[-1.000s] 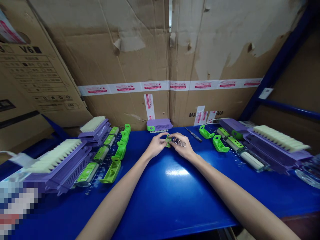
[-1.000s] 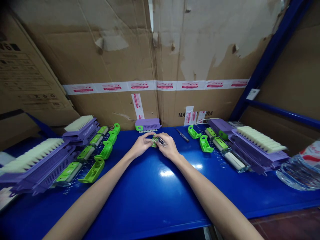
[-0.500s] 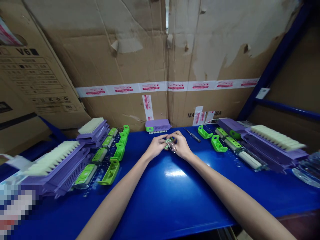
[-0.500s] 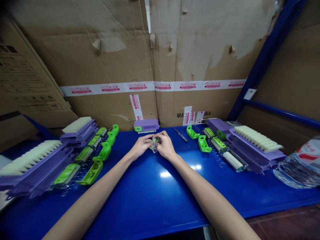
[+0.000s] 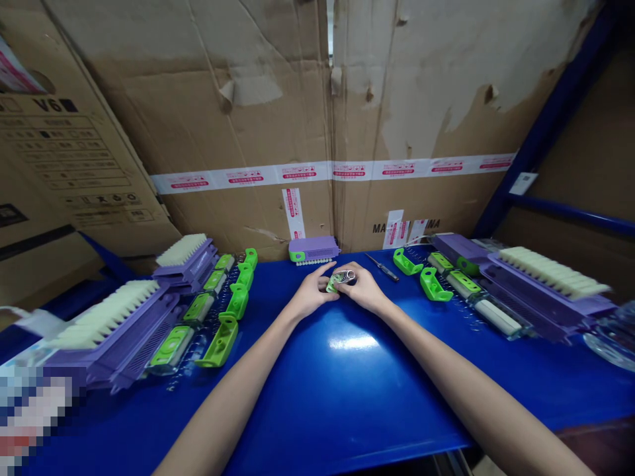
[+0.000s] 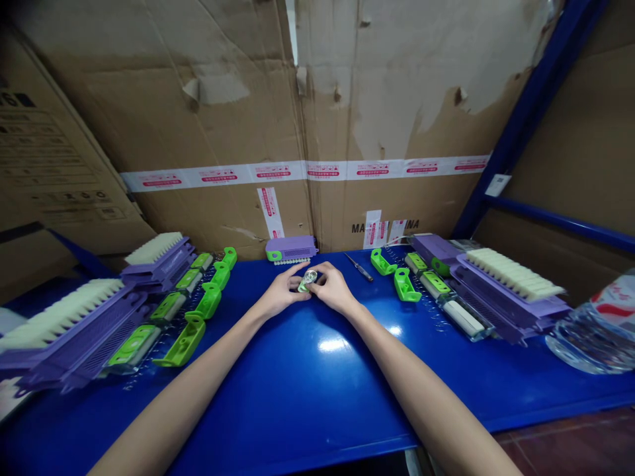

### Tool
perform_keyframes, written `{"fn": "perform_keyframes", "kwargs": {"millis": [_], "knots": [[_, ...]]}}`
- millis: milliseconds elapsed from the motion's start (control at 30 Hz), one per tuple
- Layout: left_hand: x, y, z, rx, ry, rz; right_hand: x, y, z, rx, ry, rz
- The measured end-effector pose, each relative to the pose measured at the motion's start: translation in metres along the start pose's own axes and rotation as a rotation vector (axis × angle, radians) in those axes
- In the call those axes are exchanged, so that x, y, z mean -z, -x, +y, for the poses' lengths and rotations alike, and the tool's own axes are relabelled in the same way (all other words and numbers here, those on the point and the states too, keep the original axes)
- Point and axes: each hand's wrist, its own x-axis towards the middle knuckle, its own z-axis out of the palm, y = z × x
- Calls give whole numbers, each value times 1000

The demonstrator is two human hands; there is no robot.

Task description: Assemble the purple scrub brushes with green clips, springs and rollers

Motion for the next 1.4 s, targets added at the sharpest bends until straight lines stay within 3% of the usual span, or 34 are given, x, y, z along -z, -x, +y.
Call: {"fn": "perform_keyframes", "kwargs": {"millis": [233, 333, 600, 800, 933, 1133, 1400], "knots": [[-7, 2, 0, -31, -125, 148, -2, 4, -3, 194, 37, 57], [-10, 3, 0, -78, -227, 193, -1, 4, -5, 202, 24, 14], [-7, 2, -3, -125, -303, 110, 3, 6, 3, 172, 28, -9], [-10, 4, 1, -137, -376, 186, 0, 7, -2, 212, 185, 83], [-11, 5, 2, -142, -470, 257, -5, 9, -7, 134, 147, 151], [-12, 6, 1, -166, -663, 285, -11, 7, -9, -122, -111, 205], [-14, 9, -2, -269, -981, 314, -14, 1, -4, -342, -368, 232]]}}
